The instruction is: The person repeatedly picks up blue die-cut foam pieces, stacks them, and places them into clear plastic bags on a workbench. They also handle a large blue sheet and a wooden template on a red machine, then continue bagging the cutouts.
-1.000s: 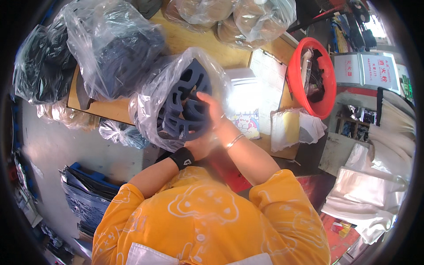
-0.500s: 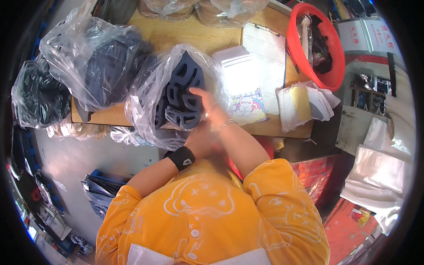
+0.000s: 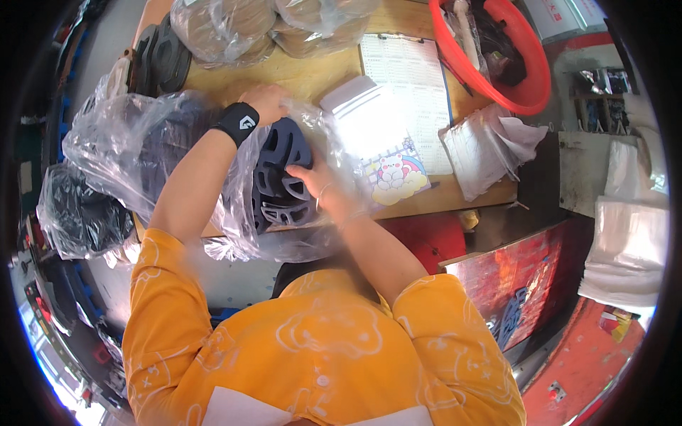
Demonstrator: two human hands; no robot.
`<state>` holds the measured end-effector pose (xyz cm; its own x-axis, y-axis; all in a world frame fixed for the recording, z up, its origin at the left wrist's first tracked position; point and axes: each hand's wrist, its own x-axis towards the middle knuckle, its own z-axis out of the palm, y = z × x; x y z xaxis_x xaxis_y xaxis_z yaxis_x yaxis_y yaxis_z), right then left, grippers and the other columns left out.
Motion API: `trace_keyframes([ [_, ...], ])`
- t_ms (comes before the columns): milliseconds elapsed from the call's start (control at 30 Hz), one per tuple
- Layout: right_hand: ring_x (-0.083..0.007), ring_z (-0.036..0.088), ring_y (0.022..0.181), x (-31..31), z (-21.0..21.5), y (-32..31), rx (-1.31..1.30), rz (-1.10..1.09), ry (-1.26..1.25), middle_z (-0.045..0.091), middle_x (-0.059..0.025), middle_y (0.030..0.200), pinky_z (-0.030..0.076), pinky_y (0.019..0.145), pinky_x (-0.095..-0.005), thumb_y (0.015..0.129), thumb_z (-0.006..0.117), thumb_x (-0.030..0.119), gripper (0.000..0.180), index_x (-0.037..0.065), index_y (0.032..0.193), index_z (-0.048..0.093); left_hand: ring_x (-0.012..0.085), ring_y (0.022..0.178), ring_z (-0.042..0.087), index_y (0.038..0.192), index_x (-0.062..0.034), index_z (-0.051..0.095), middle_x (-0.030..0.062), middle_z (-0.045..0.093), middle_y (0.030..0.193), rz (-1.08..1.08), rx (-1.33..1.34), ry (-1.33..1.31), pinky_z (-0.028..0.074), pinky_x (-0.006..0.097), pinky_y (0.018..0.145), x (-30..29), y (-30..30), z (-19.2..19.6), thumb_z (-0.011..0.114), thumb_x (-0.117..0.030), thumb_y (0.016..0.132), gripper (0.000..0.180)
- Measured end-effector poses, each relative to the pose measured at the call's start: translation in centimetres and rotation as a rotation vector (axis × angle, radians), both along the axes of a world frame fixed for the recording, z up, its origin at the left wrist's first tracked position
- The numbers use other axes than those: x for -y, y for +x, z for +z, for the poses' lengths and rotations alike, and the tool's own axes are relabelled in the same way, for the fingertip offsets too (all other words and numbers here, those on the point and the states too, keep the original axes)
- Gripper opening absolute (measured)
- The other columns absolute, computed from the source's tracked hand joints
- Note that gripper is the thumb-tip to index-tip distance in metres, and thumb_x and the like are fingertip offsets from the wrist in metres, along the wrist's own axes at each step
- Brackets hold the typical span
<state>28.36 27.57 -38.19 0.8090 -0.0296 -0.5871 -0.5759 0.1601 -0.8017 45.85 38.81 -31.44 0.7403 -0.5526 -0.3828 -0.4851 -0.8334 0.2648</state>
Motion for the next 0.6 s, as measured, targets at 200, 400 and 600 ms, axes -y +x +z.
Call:
trace_keyframes([
  [200, -0.0301, 0.058, 0.109, -0.9, 2.4, -0.1, -0.08, 0.231, -0.586, 0.062, -0.0215, 0.117, 0.043, 0.093, -0.0382, 0.081, 0.062, 0.054, 0.07, -0.004, 0.12, 0.058, 0.0214, 0.091, 0.067, 0.104, -0.003, 0.067, 0.0137, 0.069, 0.098, 0.167, 0.171, -0.83, 0.05, 0.031, 0.082, -3.2, 0.0, 4.8, 0.055, -0.006, 0.085, 0.023],
  [400, -0.0324, 0.06, 0.104, 0.1, 1.7, 2.4, -0.413, 0.406, -0.443, 0.064, -0.0189, 0.113, 0.044, 0.092, -0.0395, 0.081, 0.061, 0.056, 0.065, 0.002, 0.116, 0.063, 0.0209, 0.075, 0.066, 0.096, -0.0037, 0.069, 0.0113, 0.069, 0.088, 0.207, 0.11, -0.848, 0.049, 0.029, 0.065, -4.4, -2.8, 6.5, 0.063, -0.01, 0.085, 0.015],
  [600, -0.0404, 0.05, 0.115, -1.8, 4.6, -1.3, 0.204, 0.071, -0.55, 0.051, -0.0354, 0.12, 0.042, 0.097, -0.0433, 0.073, 0.072, 0.036, 0.076, -0.013, 0.123, 0.04, 0.0389, 0.123, 0.045, 0.138, -0.0016, 0.041, 0.0228, 0.049, 0.132, -0.127, 0.13, -0.531, 0.036, 0.042, 0.105, -3.0, -2.8, 7.2, 0.062, -0.011, 0.077, 0.065],
])
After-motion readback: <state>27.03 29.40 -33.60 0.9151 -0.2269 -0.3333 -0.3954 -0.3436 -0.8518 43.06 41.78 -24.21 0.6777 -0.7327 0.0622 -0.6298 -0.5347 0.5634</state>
